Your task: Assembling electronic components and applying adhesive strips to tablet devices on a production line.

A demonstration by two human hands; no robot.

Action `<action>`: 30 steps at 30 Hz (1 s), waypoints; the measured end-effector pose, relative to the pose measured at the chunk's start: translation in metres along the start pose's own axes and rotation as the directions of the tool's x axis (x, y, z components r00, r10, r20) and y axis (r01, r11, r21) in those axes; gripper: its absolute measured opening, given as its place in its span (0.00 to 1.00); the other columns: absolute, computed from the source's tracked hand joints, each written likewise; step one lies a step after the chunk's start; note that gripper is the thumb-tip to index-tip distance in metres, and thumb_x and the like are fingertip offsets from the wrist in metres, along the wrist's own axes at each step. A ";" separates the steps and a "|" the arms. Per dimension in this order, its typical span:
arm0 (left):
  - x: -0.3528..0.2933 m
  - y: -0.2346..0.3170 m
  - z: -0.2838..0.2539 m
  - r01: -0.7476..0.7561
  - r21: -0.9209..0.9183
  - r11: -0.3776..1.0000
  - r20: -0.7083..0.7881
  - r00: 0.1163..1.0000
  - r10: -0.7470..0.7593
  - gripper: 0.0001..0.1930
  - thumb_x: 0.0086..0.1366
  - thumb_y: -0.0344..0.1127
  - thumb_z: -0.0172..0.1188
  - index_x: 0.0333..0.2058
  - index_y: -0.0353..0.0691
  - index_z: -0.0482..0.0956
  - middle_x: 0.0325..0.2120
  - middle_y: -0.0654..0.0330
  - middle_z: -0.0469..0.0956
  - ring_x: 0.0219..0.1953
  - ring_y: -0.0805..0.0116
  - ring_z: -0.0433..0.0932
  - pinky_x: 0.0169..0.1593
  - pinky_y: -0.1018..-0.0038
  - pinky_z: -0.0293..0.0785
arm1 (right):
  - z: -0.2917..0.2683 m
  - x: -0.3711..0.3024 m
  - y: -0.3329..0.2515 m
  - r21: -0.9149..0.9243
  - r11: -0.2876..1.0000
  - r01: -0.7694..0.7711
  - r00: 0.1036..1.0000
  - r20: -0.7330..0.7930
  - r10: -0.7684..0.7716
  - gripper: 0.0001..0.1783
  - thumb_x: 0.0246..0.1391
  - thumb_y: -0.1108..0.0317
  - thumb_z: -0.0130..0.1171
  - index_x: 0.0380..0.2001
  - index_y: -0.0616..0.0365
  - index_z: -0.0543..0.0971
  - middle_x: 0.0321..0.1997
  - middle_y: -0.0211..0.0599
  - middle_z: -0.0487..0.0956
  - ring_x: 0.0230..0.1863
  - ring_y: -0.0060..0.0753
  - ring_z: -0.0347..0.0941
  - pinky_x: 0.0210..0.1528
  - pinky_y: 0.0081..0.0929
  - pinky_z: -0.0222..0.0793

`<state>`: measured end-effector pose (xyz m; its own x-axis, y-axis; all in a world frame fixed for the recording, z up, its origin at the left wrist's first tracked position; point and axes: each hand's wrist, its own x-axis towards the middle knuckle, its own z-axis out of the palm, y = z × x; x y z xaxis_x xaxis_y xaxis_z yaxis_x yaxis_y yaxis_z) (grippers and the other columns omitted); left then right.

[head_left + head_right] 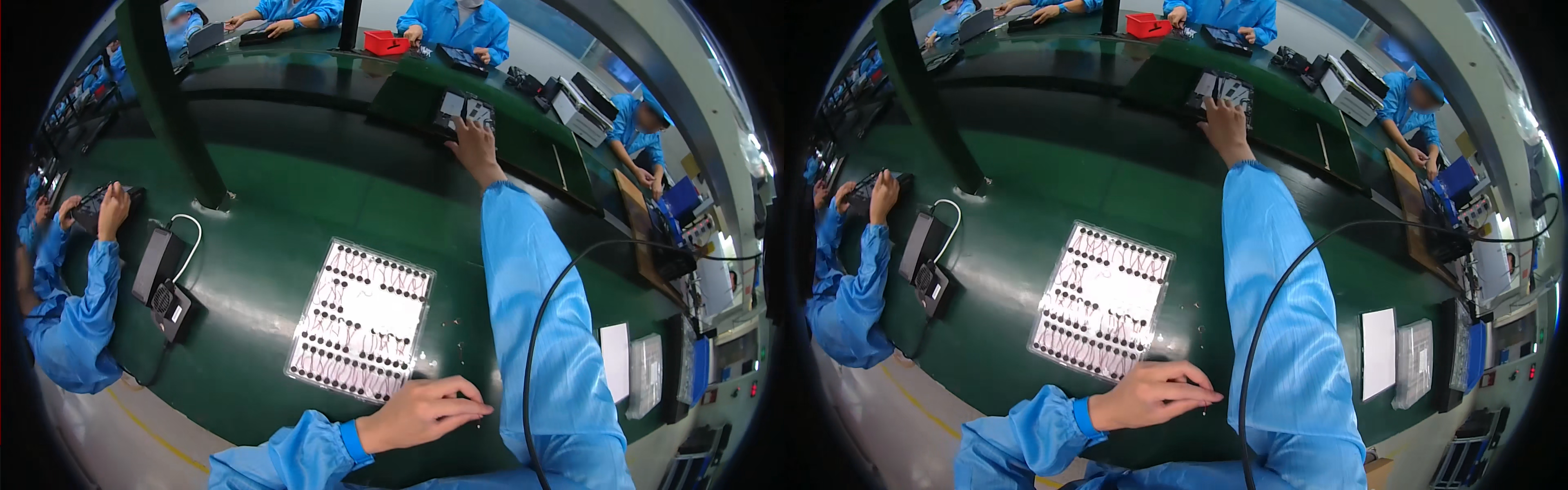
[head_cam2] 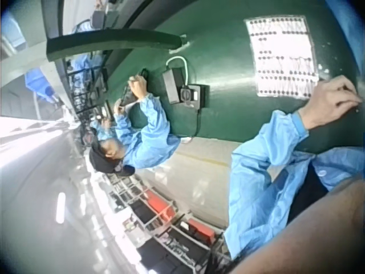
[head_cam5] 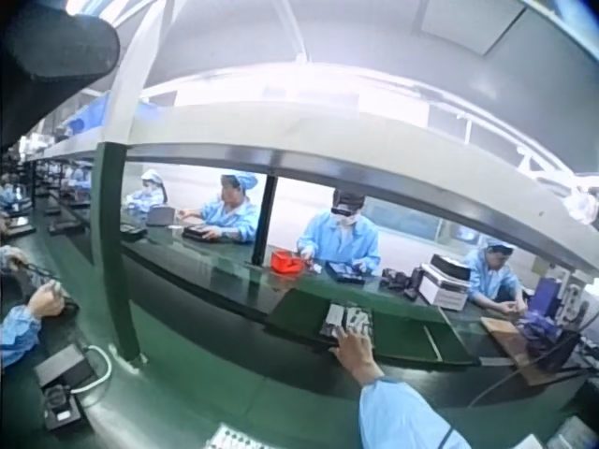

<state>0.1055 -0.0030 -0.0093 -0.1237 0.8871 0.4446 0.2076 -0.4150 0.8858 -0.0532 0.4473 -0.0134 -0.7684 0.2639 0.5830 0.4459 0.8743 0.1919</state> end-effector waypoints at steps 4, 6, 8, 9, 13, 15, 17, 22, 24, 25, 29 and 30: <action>0.000 0.004 -0.003 0.034 -0.030 0.999 -0.003 0.999 -0.035 0.09 0.63 0.31 0.67 0.42 0.45 0.87 0.38 0.67 0.80 0.32 0.67 0.82 0.35 0.72 0.81 | 0.015 0.021 0.023 -0.068 0.993 0.097 0.981 0.178 -0.083 0.20 0.54 0.55 0.69 0.47 0.50 0.78 0.41 0.40 0.83 0.47 0.44 0.81 0.48 0.43 0.75; 0.000 0.005 -0.001 0.020 -0.031 0.999 0.020 1.000 -0.019 0.08 0.63 0.31 0.67 0.42 0.45 0.87 0.38 0.67 0.80 0.32 0.67 0.82 0.35 0.71 0.80 | 0.010 0.025 0.033 -0.112 0.966 0.232 0.939 0.287 -0.192 0.15 0.59 0.57 0.65 0.45 0.50 0.78 0.38 0.42 0.84 0.43 0.45 0.83 0.43 0.42 0.77; 0.000 0.006 -0.002 0.059 -0.020 0.998 0.064 0.996 -0.058 0.09 0.62 0.28 0.70 0.42 0.43 0.89 0.39 0.63 0.82 0.32 0.67 0.83 0.37 0.74 0.82 | -0.002 0.024 0.031 -0.108 0.949 0.295 0.912 0.329 -0.246 0.10 0.61 0.64 0.61 0.45 0.52 0.78 0.36 0.42 0.85 0.41 0.47 0.84 0.40 0.43 0.79; 0.002 0.005 -0.001 0.052 -0.030 0.998 0.082 0.995 -0.049 0.09 0.62 0.28 0.70 0.42 0.43 0.89 0.39 0.63 0.82 0.32 0.67 0.83 0.37 0.74 0.82 | -0.003 0.022 0.036 -0.123 0.952 0.281 0.915 0.334 -0.227 0.10 0.61 0.64 0.61 0.45 0.52 0.78 0.36 0.42 0.85 0.41 0.47 0.84 0.40 0.43 0.79; 0.006 0.005 0.005 0.053 0.014 0.999 0.095 0.994 -0.054 0.09 0.62 0.28 0.69 0.41 0.43 0.89 0.37 0.63 0.82 0.32 0.68 0.83 0.35 0.74 0.81 | -0.017 0.018 0.057 -0.192 0.925 0.327 0.920 0.286 -0.266 0.17 0.55 0.63 0.65 0.44 0.56 0.74 0.27 0.43 0.83 0.34 0.48 0.84 0.38 0.44 0.77; 0.004 0.005 0.005 0.050 0.034 0.998 0.084 0.995 -0.053 0.09 0.62 0.29 0.68 0.42 0.45 0.88 0.37 0.66 0.80 0.32 0.67 0.82 0.34 0.72 0.80 | -0.023 0.013 0.063 -0.258 0.894 0.365 0.927 0.190 -0.324 0.17 0.54 0.62 0.67 0.44 0.55 0.75 0.29 0.41 0.84 0.36 0.46 0.84 0.38 0.43 0.77; 0.001 0.005 0.005 0.051 0.033 0.998 0.083 0.995 -0.054 0.10 0.61 0.29 0.68 0.42 0.46 0.88 0.37 0.66 0.81 0.32 0.68 0.82 0.34 0.73 0.80 | -0.035 -0.002 0.067 -0.260 0.885 0.387 0.921 0.159 -0.356 0.18 0.53 0.61 0.67 0.44 0.54 0.75 0.29 0.38 0.84 0.36 0.44 0.84 0.37 0.40 0.77; 0.000 0.013 0.006 0.020 0.045 0.999 0.083 0.996 -0.024 0.11 0.60 0.27 0.69 0.41 0.46 0.88 0.37 0.67 0.81 0.30 0.69 0.82 0.33 0.74 0.79 | -0.032 -0.062 0.061 -0.242 0.840 0.486 0.871 0.211 -0.444 0.20 0.58 0.62 0.61 0.54 0.50 0.76 0.42 0.35 0.83 0.46 0.39 0.80 0.45 0.40 0.75; -0.002 0.012 0.005 0.018 0.050 0.999 0.104 0.994 -0.023 0.11 0.60 0.27 0.69 0.41 0.46 0.88 0.37 0.67 0.81 0.30 0.69 0.81 0.33 0.74 0.79 | -0.028 -0.074 0.046 -0.128 0.922 0.365 0.931 0.071 -0.359 0.23 0.58 0.65 0.58 0.57 0.48 0.76 0.50 0.37 0.80 0.57 0.40 0.75 0.55 0.41 0.71; -0.003 0.012 0.005 0.007 0.059 0.998 0.119 0.993 -0.014 0.11 0.60 0.27 0.69 0.42 0.46 0.88 0.37 0.67 0.81 0.31 0.69 0.82 0.33 0.74 0.79 | -0.026 -0.072 0.039 -0.129 0.924 0.360 0.933 0.069 -0.354 0.23 0.58 0.65 0.58 0.57 0.48 0.76 0.50 0.37 0.80 0.57 0.40 0.75 0.55 0.41 0.71; 0.003 0.007 0.008 -0.046 0.030 0.998 0.116 0.992 0.042 0.11 0.60 0.27 0.69 0.42 0.45 0.88 0.38 0.65 0.84 0.33 0.67 0.84 0.35 0.74 0.80 | -0.018 -0.052 0.038 -0.321 0.912 0.254 0.966 0.030 -0.258 0.24 0.57 0.68 0.59 0.58 0.47 0.76 0.53 0.36 0.79 0.55 0.42 0.76 0.49 0.41 0.74; 0.001 0.010 0.006 -0.037 0.030 0.999 0.117 0.993 0.033 0.11 0.60 0.27 0.69 0.42 0.45 0.88 0.38 0.65 0.84 0.33 0.67 0.84 0.35 0.74 0.80 | -0.027 -0.047 0.031 -0.303 0.924 0.232 0.972 0.058 -0.226 0.23 0.57 0.68 0.59 0.57 0.46 0.76 0.52 0.36 0.79 0.51 0.41 0.78 0.45 0.40 0.76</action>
<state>0.1131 -0.0050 -0.0006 -0.0023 0.8903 0.4554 0.2413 -0.4415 0.8642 0.0091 0.4515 -0.0129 -0.8744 0.0829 0.4781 0.3727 0.7456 0.5524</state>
